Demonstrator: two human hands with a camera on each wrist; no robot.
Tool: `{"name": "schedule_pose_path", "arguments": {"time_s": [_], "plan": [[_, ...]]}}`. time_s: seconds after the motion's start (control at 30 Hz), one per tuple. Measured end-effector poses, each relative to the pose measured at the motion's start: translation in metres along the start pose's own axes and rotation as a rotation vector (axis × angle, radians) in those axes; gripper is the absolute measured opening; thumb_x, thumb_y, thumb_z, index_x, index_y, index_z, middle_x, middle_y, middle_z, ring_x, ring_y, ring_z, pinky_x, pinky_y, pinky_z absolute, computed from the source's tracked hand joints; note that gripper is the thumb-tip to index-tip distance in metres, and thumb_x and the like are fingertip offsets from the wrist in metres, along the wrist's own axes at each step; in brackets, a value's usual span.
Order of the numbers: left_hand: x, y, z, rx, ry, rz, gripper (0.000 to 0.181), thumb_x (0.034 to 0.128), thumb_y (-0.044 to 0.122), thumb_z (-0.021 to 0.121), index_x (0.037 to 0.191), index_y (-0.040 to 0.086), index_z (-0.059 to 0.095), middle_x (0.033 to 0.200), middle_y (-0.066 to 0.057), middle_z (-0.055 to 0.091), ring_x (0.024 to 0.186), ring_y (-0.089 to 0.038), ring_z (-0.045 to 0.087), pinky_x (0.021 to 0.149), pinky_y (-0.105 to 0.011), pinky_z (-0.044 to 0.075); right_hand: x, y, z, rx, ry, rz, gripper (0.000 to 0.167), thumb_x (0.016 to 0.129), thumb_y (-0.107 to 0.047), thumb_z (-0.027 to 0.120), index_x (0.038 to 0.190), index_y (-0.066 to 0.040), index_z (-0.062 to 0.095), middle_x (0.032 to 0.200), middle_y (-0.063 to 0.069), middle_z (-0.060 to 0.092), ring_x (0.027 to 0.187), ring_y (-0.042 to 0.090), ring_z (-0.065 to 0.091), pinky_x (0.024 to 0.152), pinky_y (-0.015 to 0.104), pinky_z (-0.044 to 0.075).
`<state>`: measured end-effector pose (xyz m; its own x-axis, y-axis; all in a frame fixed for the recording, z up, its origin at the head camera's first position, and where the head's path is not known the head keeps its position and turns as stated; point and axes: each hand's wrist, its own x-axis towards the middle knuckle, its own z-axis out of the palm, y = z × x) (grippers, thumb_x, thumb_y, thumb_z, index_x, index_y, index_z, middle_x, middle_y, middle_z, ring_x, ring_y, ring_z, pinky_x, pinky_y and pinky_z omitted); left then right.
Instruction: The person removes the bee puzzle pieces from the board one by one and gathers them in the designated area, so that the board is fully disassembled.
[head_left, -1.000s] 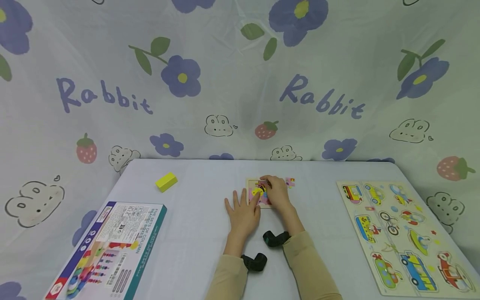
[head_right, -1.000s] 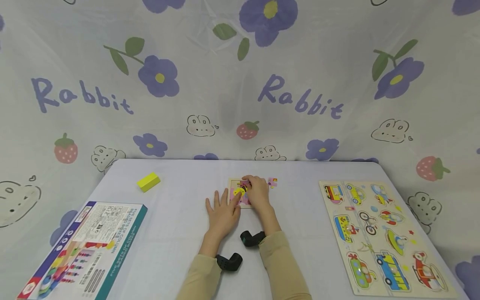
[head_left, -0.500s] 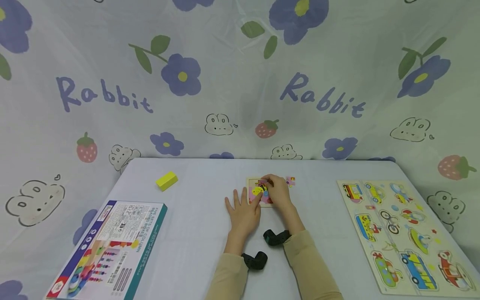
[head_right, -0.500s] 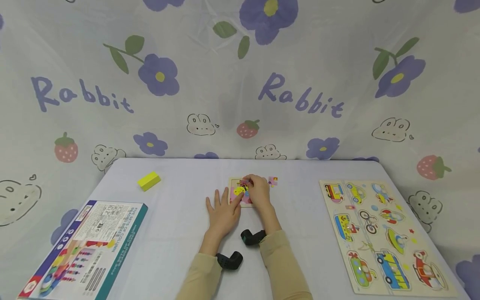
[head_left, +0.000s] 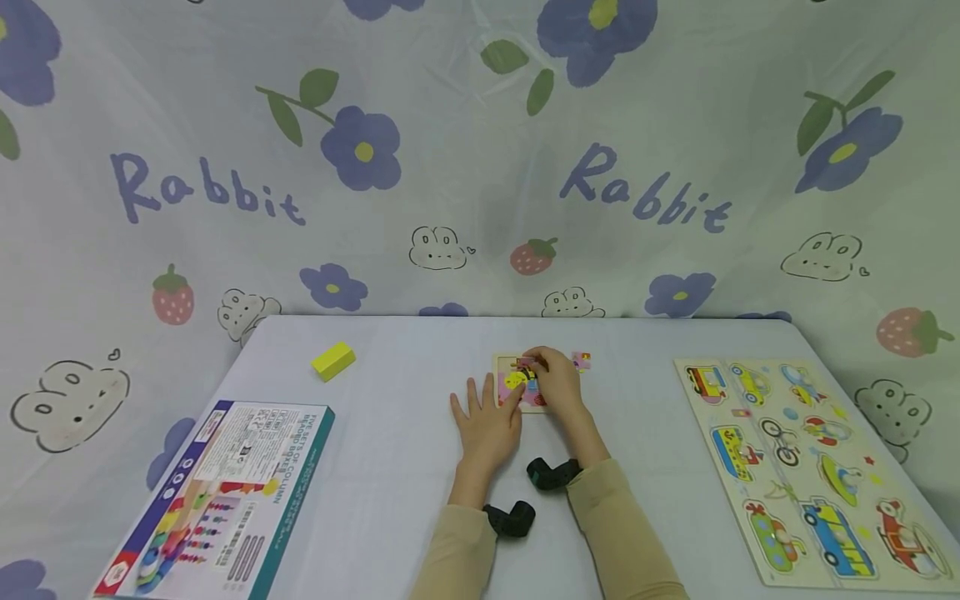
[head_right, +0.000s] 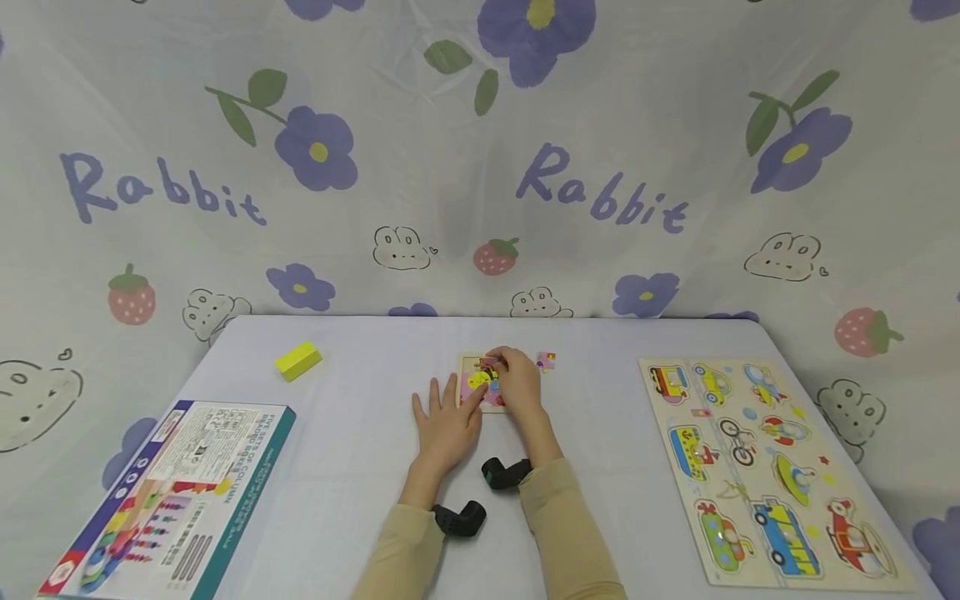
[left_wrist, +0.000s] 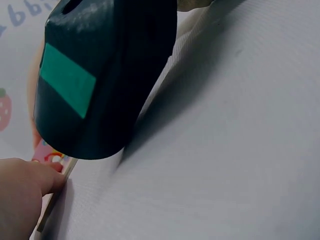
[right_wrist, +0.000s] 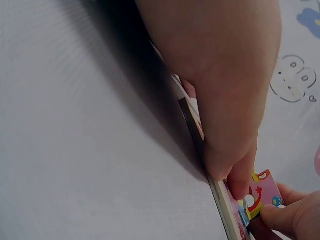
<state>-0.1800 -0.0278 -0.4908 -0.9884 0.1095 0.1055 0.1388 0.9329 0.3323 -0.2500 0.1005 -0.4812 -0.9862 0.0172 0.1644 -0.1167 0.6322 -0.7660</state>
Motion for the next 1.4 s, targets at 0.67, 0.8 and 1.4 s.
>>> {"name": "schedule_pose_path", "arguments": {"time_s": [0.67, 0.8, 1.4], "plan": [[0.000, 0.000, -0.001, -0.001, -0.001, -0.013, 0.039, 0.0959, 0.034, 0.040, 0.134, 0.037, 0.048, 0.148, -0.016, 0.028, 0.137, -0.044, 0.013, 0.103, -0.066, 0.003, -0.001, -0.002, 0.001, -0.054, 0.005, -0.081, 0.013, 0.090, -0.006, 0.057, 0.088, -0.009, 0.069, 0.088, 0.006, 0.065, 0.089, 0.023, 0.060, 0.081, 0.040, 0.047], [0.001, 0.002, 0.002, -0.004, 0.011, -0.018, 0.040, 0.0948, 0.032, 0.041, 0.134, 0.035, 0.048, 0.147, -0.017, 0.029, 0.136, -0.046, 0.014, 0.102, -0.068, 0.002, -0.001, -0.001, 0.000, -0.047, -0.006, -0.051, 0.012, 0.090, -0.007, 0.057, 0.092, -0.008, 0.069, 0.092, 0.008, 0.066, 0.091, 0.024, 0.061, 0.083, 0.041, 0.047], [0.009, 0.011, 0.007, -0.010, 0.020, -0.097, 0.045, 0.0906, 0.029, 0.039, 0.134, 0.038, 0.047, 0.145, -0.019, 0.030, 0.136, -0.047, 0.012, 0.100, -0.070, -0.002, 0.002, 0.001, -0.007, 0.087, 0.044, 0.053, 0.015, 0.090, -0.006, 0.056, 0.102, -0.004, 0.064, 0.098, 0.014, 0.064, 0.090, 0.025, 0.057, 0.079, 0.041, 0.046]]}}
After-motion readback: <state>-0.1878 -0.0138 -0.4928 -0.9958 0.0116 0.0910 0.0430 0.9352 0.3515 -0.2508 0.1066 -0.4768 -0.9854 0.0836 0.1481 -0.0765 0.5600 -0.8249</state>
